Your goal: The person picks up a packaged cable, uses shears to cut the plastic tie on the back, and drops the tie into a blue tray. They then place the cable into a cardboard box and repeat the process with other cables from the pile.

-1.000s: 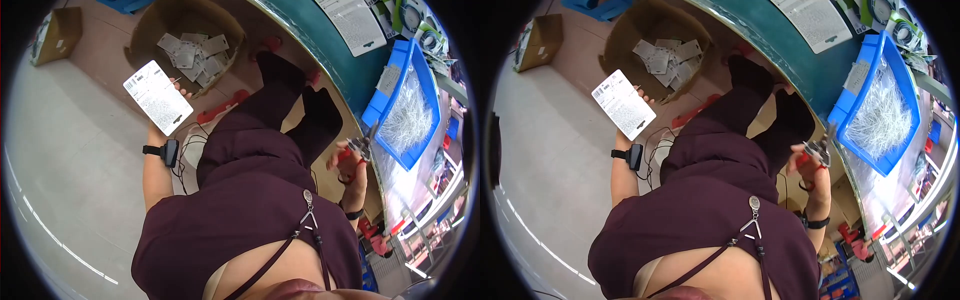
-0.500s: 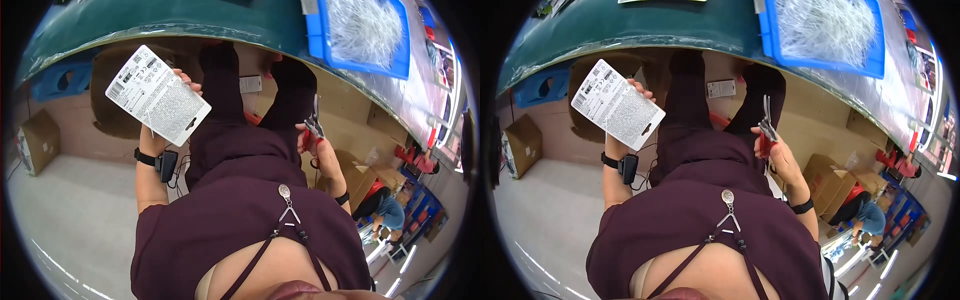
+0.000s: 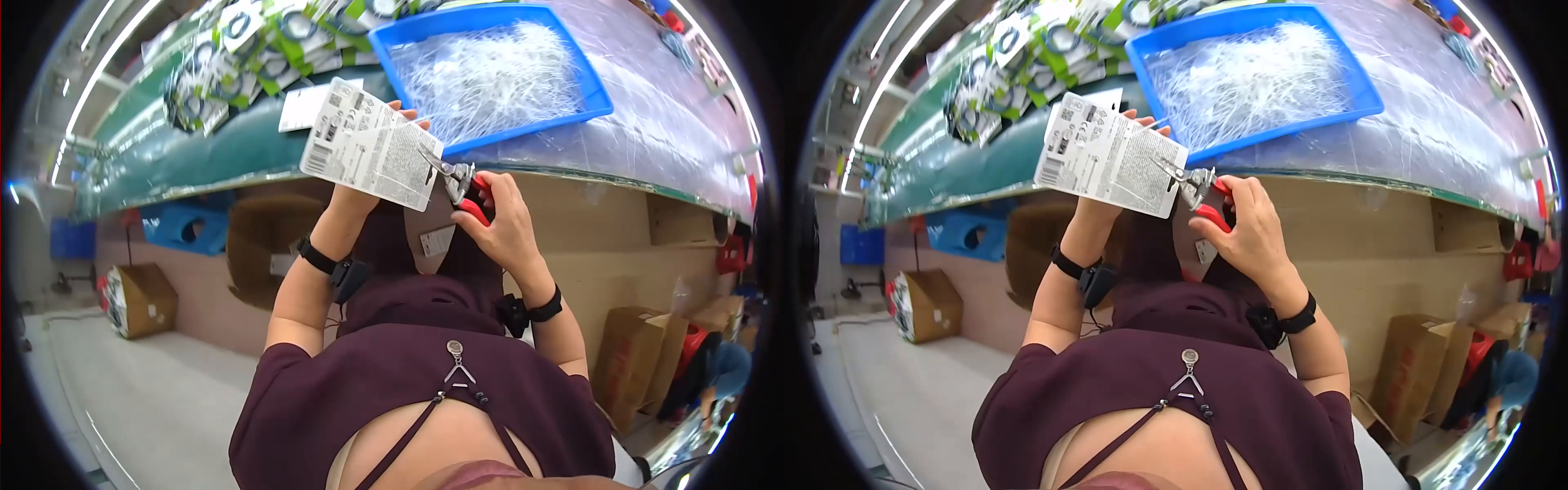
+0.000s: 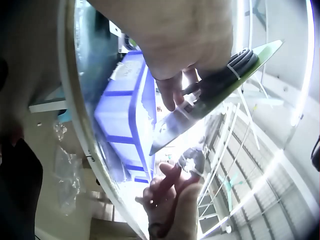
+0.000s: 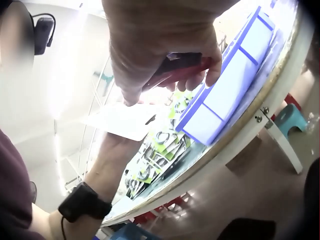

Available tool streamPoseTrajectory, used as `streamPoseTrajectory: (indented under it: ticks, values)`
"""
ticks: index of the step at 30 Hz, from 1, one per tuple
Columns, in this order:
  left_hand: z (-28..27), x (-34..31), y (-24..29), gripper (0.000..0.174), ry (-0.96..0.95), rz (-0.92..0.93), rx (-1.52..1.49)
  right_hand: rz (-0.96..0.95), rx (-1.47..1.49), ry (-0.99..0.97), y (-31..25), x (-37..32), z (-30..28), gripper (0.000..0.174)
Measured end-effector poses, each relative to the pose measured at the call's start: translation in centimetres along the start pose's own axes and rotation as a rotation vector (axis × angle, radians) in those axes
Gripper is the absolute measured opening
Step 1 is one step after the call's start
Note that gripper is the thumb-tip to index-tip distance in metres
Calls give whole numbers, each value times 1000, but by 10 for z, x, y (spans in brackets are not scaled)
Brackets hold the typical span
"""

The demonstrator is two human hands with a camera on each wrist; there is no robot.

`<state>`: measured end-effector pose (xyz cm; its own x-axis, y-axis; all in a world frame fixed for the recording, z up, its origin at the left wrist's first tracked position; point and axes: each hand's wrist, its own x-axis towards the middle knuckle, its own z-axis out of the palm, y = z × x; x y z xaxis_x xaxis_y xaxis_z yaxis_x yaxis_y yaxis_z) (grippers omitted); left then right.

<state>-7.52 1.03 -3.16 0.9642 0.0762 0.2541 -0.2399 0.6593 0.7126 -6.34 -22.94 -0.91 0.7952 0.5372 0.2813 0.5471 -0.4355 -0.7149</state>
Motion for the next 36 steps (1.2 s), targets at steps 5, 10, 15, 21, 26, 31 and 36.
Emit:
streamPoseTrajectory:
  ticks: [5,10,15,21,26,31,36]
  values:
    - [37,27,-3,58,-53,-46,181,-54,-42,219,13,19,-9,52]
    - [44,41,-9,60,-72,-61,141,-60,63,233,30,31,-17,54]
    - [47,50,-8,61,-49,-71,217,-110,36,221,31,39,-22,50]
    - [42,56,-8,60,-19,-134,111,3,172,107,29,46,-19,45]
    - [42,60,-7,45,66,-113,269,-12,200,98,32,50,-14,41]
    - [46,63,-2,41,102,-102,431,117,225,-54,23,54,-29,42]
    - [44,61,2,40,45,-114,522,-45,179,95,18,59,-33,47]
